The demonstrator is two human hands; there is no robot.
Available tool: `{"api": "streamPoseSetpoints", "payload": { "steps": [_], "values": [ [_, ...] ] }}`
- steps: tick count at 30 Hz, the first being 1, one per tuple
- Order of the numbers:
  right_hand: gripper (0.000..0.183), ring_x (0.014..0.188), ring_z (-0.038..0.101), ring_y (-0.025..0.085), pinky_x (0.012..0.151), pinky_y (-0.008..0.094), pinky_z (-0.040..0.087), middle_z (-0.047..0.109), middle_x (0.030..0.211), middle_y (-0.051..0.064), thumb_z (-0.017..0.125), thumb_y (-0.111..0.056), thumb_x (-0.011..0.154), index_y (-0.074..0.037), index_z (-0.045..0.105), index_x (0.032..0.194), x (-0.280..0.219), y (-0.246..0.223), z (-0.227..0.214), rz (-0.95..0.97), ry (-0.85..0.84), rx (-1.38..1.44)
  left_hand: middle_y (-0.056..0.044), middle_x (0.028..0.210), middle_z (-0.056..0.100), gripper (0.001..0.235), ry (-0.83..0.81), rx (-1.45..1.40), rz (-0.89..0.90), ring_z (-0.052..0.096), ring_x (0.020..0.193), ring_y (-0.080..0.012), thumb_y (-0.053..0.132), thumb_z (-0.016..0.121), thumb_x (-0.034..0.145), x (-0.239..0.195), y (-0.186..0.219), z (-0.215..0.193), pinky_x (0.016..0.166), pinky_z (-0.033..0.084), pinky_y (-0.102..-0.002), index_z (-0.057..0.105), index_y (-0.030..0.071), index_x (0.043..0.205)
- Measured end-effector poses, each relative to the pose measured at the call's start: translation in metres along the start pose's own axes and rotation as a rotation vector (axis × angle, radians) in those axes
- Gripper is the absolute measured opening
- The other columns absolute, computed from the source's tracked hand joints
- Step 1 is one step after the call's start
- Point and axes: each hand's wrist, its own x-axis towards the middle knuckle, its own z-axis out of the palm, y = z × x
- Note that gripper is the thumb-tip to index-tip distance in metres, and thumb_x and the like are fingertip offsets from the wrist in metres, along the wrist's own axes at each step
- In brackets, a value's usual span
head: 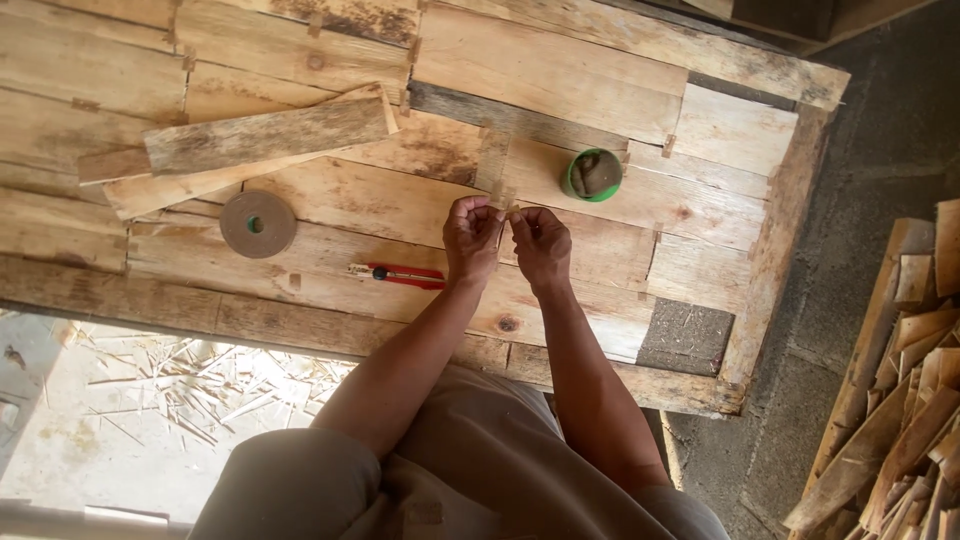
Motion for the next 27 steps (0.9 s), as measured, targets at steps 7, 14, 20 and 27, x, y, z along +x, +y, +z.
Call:
{"api": "streamPoseSetpoints", "payload": {
  "steps": [7,14,20,27],
  "values": [
    [0.015,0.061,0.056,0.004,0.054,0.023,0.047,0.067,0.073,-0.001,0.07,-0.018,0.1,-0.003,0.071,0.098,0.012,-0.01,0.019,-0.117,-0.129,-0.269,-0.005,0.089,0.068,0.03,0.093,0.08,0.047,0.062,0.077,-0.0075,-0.003,0.074,0.093,0.004,0.018,-0.024,0.069,0.052,-0.02,0.057,0.002,0.116],
    [0.012,0.066,0.065,0.015,0.062,0.032,0.052,0.071,0.079,0.008,0.071,-0.014,0.098,-0.003,0.07,0.094,0.042,-0.022,0.026,-0.396,-0.114,-0.586,-0.013,0.11,0.072,0.028,-0.02,1.038,0.358,0.066,0.104,-0.0319,0.011,0.078,0.091,-0.01,0.083,-0.049,0.089,0.054,-0.045,0.063,0.004,0.113],
    [0.013,0.086,0.068,0.03,0.077,0.042,0.054,0.067,0.097,0.014,0.073,-0.02,0.093,-0.007,0.072,0.096,0.073,-0.014,0.044,-0.403,-0.237,-0.836,-0.024,0.15,0.048,0.045,-0.372,1.399,0.524,0.039,0.145,-0.0424,0.017,0.077,0.089,-0.002,0.063,-0.069,0.118,0.039,-0.047,0.058,-0.003,0.124],
    [0.011,0.09,0.067,0.035,0.08,0.047,0.053,0.068,0.098,0.014,0.074,-0.021,0.091,-0.01,0.073,0.093,0.089,0.0,0.052,-0.425,-0.227,-0.931,-0.032,0.153,0.036,0.067,-0.493,1.452,0.512,0.034,0.145,-0.0497,0.032,0.076,0.089,-0.002,0.069,-0.072,0.119,0.034,-0.053,0.05,-0.011,0.133]
  ]
}}
